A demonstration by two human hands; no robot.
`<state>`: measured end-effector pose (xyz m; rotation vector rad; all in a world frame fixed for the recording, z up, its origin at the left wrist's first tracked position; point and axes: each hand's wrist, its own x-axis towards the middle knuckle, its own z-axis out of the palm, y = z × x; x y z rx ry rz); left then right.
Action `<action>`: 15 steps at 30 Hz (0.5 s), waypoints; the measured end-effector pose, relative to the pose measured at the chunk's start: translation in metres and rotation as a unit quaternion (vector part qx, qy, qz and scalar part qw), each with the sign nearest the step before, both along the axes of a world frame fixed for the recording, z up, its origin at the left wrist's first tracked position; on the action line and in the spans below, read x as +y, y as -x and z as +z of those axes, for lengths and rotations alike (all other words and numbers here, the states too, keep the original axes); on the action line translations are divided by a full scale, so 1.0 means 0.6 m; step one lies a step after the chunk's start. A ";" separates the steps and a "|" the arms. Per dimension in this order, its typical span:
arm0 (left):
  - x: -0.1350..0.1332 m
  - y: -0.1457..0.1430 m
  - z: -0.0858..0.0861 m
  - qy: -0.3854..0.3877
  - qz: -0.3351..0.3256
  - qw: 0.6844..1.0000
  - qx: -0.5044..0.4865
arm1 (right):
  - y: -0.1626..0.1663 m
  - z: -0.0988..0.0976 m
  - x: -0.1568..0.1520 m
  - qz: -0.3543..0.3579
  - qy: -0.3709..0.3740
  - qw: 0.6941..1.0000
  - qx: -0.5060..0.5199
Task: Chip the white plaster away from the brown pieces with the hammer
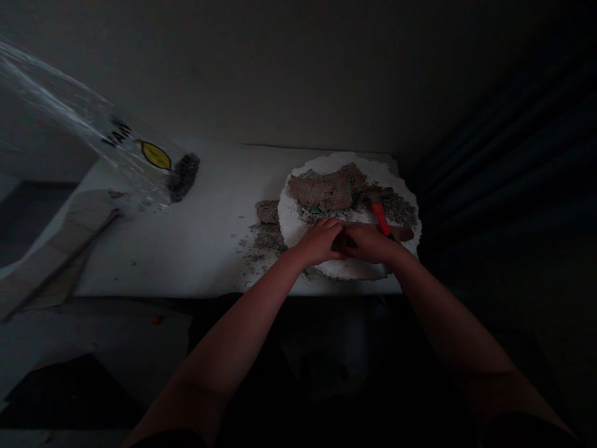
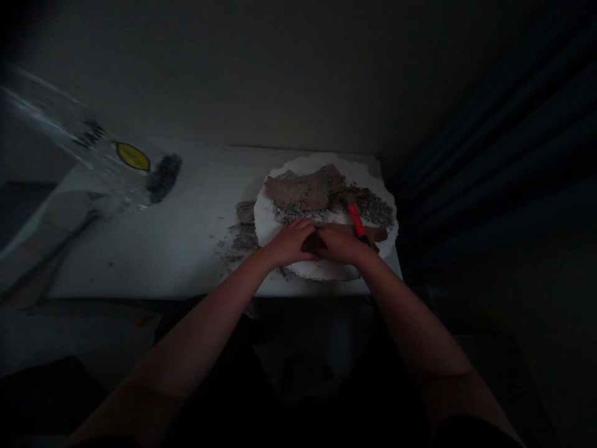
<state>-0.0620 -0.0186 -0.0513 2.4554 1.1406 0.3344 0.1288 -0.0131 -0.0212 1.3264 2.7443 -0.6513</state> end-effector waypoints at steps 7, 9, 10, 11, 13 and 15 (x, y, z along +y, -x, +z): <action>-0.001 0.000 0.000 -0.008 0.000 1.000 -0.002 | 0.000 -0.003 0.004 0.012 -0.001 1.000 0.000; 0.000 0.000 -0.001 -0.006 0.002 1.000 -0.001 | 0.000 -0.004 0.004 0.011 -0.001 1.000 0.002; 0.000 0.000 -0.002 -0.005 0.003 1.000 -0.002 | -0.001 -0.004 0.003 0.009 -0.002 1.000 0.003; 0.000 0.000 -0.003 -0.005 0.003 1.000 -0.003 | -0.001 -0.004 0.002 0.007 -0.003 1.000 0.005; 0.000 0.000 -0.004 -0.006 0.002 1.000 -0.006 | -0.001 -0.004 0.001 0.007 -0.006 1.000 0.009; 0.000 0.001 -0.004 -0.007 -0.001 1.000 -0.008 | -0.002 -0.004 0.001 0.008 -0.008 1.000 0.013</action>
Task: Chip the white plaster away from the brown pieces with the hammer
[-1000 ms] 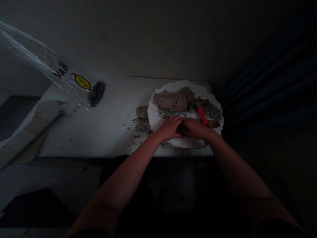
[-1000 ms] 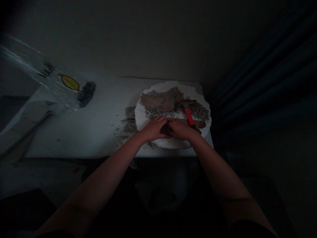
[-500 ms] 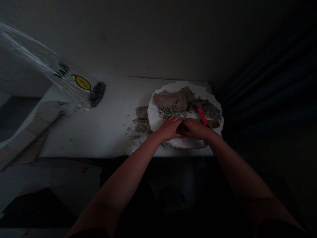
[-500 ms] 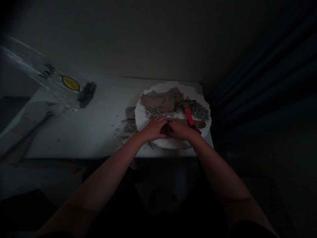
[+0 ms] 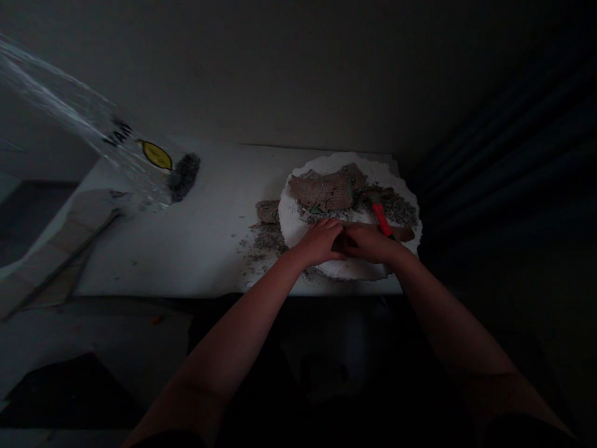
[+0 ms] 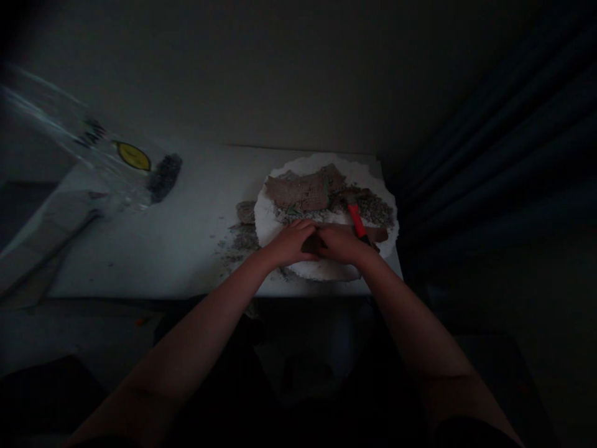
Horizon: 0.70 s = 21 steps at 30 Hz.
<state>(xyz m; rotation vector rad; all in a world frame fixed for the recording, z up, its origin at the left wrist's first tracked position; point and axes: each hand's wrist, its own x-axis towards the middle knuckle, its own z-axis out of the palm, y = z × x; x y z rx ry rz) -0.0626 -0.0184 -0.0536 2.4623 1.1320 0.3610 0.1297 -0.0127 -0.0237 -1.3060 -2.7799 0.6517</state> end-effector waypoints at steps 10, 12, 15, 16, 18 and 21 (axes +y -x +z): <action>-0.001 0.000 0.003 0.001 0.002 1.000 0.002 | 0.000 0.001 0.002 0.010 0.000 1.000 0.016; -0.001 0.000 0.002 0.001 0.001 1.000 0.002 | 0.001 0.003 0.002 0.014 0.001 1.000 0.009; 0.000 0.000 0.000 -0.002 0.002 1.000 0.003 | 0.001 0.006 0.001 0.020 0.003 1.000 0.005; 0.000 0.000 -0.001 -0.003 0.002 1.000 0.003 | 0.001 0.006 0.000 0.020 0.002 1.000 0.008; 0.000 0.000 -0.001 -0.006 0.000 1.000 -0.001 | 0.000 0.003 0.000 0.019 -0.001 1.000 0.016; 0.000 -0.001 0.000 -0.002 0.000 1.000 -0.002 | 0.000 -0.005 0.001 0.017 -0.004 0.999 0.027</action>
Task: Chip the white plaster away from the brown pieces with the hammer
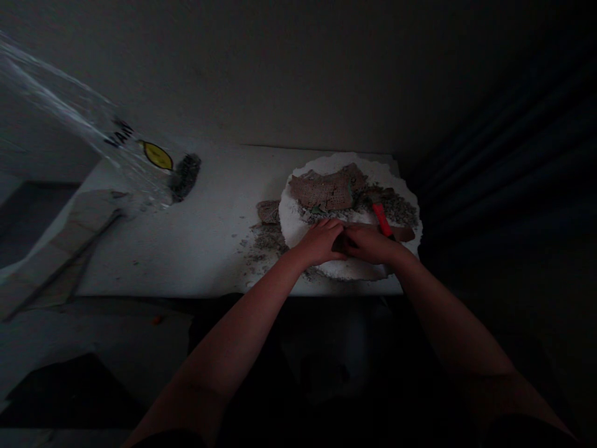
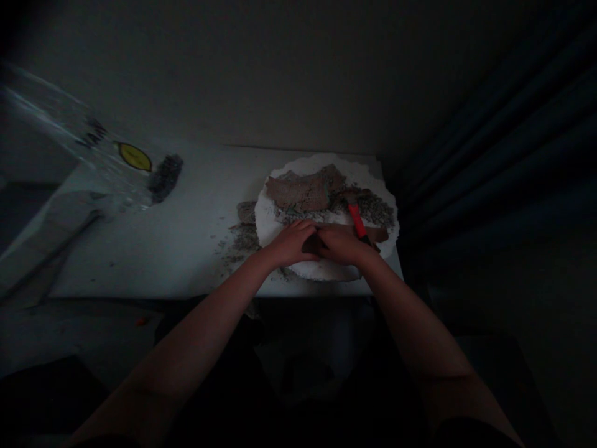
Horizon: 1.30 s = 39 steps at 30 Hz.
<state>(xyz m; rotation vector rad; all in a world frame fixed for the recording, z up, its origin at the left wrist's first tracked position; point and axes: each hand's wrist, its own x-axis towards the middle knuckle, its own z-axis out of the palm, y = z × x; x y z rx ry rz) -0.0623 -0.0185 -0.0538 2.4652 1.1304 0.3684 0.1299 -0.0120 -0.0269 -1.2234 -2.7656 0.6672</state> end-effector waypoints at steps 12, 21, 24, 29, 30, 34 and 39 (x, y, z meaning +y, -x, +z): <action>-0.002 0.002 0.000 -0.005 -0.003 1.000 -0.005 | -0.029 -0.023 -0.028 0.002 -0.039 0.995 0.089; -0.003 0.001 0.003 0.003 0.000 1.000 0.002 | -0.032 -0.040 -0.042 0.023 -0.113 0.993 0.027; -0.004 0.001 0.003 0.002 0.001 1.000 0.000 | -0.028 -0.038 -0.042 0.039 -0.129 0.991 -0.008; -0.003 0.000 0.004 0.008 0.003 1.000 0.013 | -0.021 -0.038 -0.040 0.043 -0.132 0.990 -0.028; -0.003 0.000 0.005 0.008 0.002 1.000 0.014 | -0.021 -0.037 -0.039 0.042 -0.128 0.990 -0.031; -0.005 0.000 0.008 0.007 0.005 1.000 0.015 | -0.018 -0.033 -0.038 0.032 -0.112 0.992 -0.040; -0.005 0.000 0.006 0.005 0.005 1.000 0.016 | -0.014 -0.029 -0.038 0.027 -0.108 0.993 -0.039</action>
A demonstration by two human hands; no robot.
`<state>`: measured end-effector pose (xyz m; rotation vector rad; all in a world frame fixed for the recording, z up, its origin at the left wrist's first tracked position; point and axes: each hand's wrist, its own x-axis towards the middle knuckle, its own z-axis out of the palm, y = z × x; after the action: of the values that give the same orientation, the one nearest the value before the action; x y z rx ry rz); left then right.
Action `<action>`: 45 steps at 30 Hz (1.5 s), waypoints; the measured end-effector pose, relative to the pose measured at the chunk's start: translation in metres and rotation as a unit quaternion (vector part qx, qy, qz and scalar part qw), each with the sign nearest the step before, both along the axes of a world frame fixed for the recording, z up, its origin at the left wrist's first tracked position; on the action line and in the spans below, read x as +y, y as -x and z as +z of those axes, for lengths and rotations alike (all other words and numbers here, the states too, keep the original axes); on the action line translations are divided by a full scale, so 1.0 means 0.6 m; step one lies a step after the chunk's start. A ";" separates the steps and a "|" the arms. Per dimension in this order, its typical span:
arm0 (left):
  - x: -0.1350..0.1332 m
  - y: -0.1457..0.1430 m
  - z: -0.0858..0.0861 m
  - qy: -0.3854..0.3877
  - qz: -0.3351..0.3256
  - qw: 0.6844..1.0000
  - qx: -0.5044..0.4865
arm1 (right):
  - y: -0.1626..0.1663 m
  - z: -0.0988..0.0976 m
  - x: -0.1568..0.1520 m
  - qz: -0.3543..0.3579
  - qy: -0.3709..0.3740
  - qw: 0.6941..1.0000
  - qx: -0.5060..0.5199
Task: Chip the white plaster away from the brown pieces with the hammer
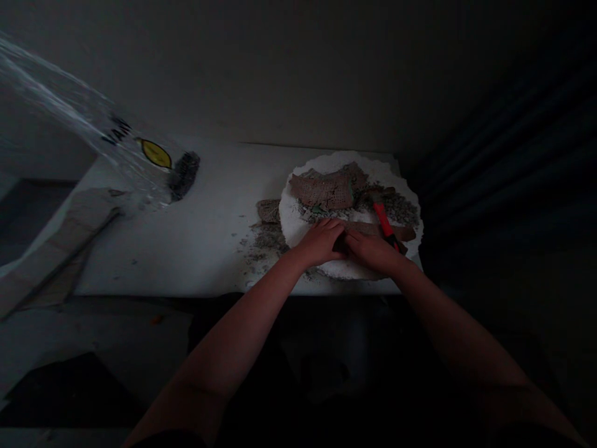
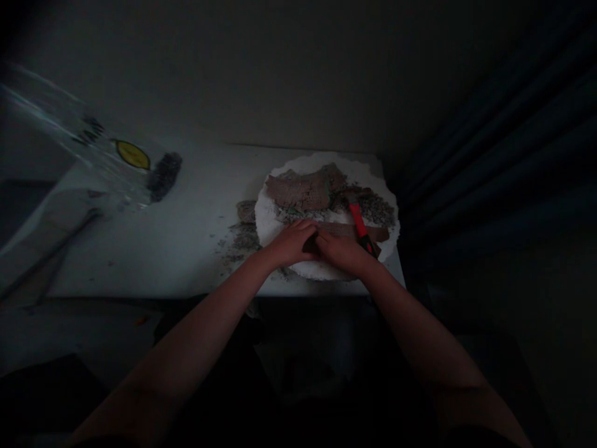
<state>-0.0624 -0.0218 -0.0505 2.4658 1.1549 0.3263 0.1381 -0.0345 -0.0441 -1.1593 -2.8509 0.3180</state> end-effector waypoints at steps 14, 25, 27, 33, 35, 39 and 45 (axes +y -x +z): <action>0.000 0.000 0.003 -0.003 -0.002 1.000 -0.006 | -0.022 -0.011 0.003 0.031 0.022 0.994 0.098; 0.003 0.001 -0.008 0.004 -0.004 1.000 -0.012 | -0.010 -0.009 0.002 0.007 0.004 1.000 0.012; 0.002 0.002 -0.008 -0.002 -0.005 1.000 -0.014 | -0.010 -0.007 0.005 0.007 0.015 0.999 0.028; 0.002 0.003 -0.005 -0.012 -0.011 1.000 -0.018 | -0.017 0.000 0.012 0.000 0.071 0.991 0.110; 0.003 0.002 -0.005 -0.011 -0.011 1.000 -0.018 | -0.015 0.004 0.016 -0.014 0.090 0.990 0.107; 0.004 0.001 -0.004 -0.008 -0.008 1.000 -0.014 | -0.005 0.018 0.031 -0.011 0.102 0.991 0.081; 0.005 0.002 -0.007 -0.014 -0.011 1.000 -0.009 | 0.008 0.034 0.041 0.003 0.107 0.992 0.066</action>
<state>-0.0633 -0.0187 -0.0544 2.4920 1.1228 0.3602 0.1334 -0.0097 -0.0237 -1.1140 -2.7593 0.6885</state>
